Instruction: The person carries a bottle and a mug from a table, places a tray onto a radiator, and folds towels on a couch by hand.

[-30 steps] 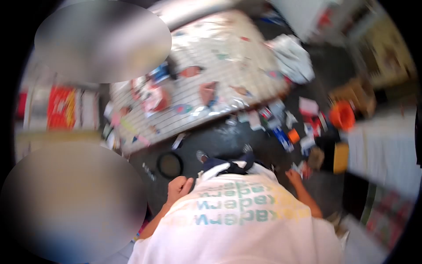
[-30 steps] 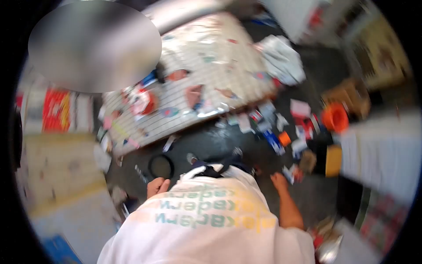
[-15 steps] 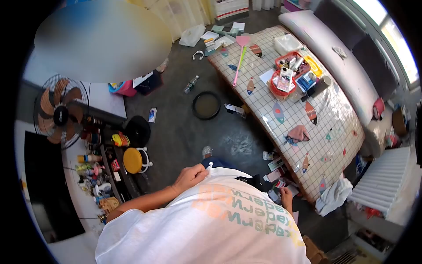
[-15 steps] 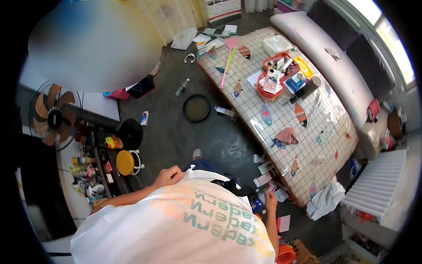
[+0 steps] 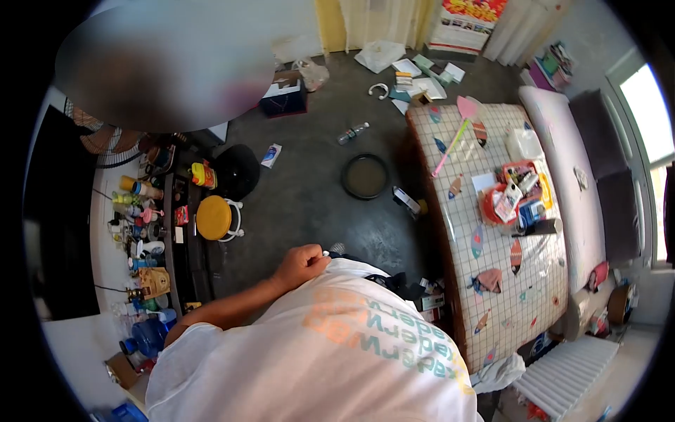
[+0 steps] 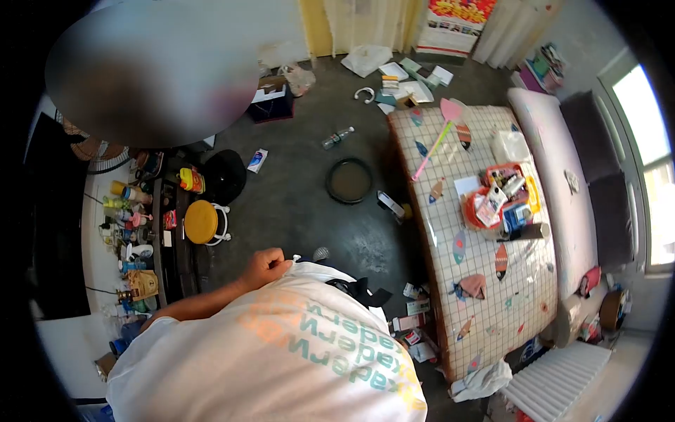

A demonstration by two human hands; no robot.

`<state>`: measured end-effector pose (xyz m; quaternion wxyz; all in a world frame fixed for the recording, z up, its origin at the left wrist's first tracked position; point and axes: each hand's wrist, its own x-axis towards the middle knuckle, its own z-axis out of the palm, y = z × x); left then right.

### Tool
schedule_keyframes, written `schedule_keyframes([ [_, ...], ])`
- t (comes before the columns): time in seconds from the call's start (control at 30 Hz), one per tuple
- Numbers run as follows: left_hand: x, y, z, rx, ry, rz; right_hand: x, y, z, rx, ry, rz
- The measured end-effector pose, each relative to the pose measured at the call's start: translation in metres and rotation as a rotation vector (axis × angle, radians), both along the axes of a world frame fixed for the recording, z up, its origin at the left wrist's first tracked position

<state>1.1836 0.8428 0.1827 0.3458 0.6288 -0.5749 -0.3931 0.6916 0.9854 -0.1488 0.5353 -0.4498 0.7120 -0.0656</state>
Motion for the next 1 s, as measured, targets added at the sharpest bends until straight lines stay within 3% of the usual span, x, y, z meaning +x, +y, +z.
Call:
schedule_keyframes([
  [0.2,0.073,-0.019,0.0,0.037,-0.032,0.174,0.109,-0.126,0.085,-0.077,0.013,0.056],
  [0.27,0.092,-0.02,-0.008,0.018,-0.043,0.22,0.13,-0.157,0.071,-0.009,-0.182,-0.134],
  [0.33,0.101,-0.024,-0.012,0.028,-0.028,0.257,0.147,-0.177,0.049,-0.139,-0.429,-0.205],
  [0.47,0.1,-0.041,-0.026,0.05,-0.021,0.28,0.163,-0.215,0.097,-0.103,-0.245,-0.029],
  [0.53,0.087,-0.056,-0.026,0.073,-0.01,0.31,0.143,-0.223,0.092,-0.144,-0.133,0.108],
  [0.73,0.055,-0.082,-0.014,0.122,-0.106,0.307,0.054,-0.229,0.082,0.024,0.051,0.044],
  [0.8,0.046,-0.089,-0.011,0.128,-0.119,0.328,0.02,-0.231,0.06,0.169,-0.17,-0.219],
  [0.83,0.043,-0.091,-0.014,0.137,-0.118,0.346,0.011,-0.237,0.057,0.048,-0.152,-0.096],
  [1.0,0.028,-0.097,-0.003,0.22,-0.137,0.428,0.031,-0.31,0.083,0.114,-0.221,-0.167],
])
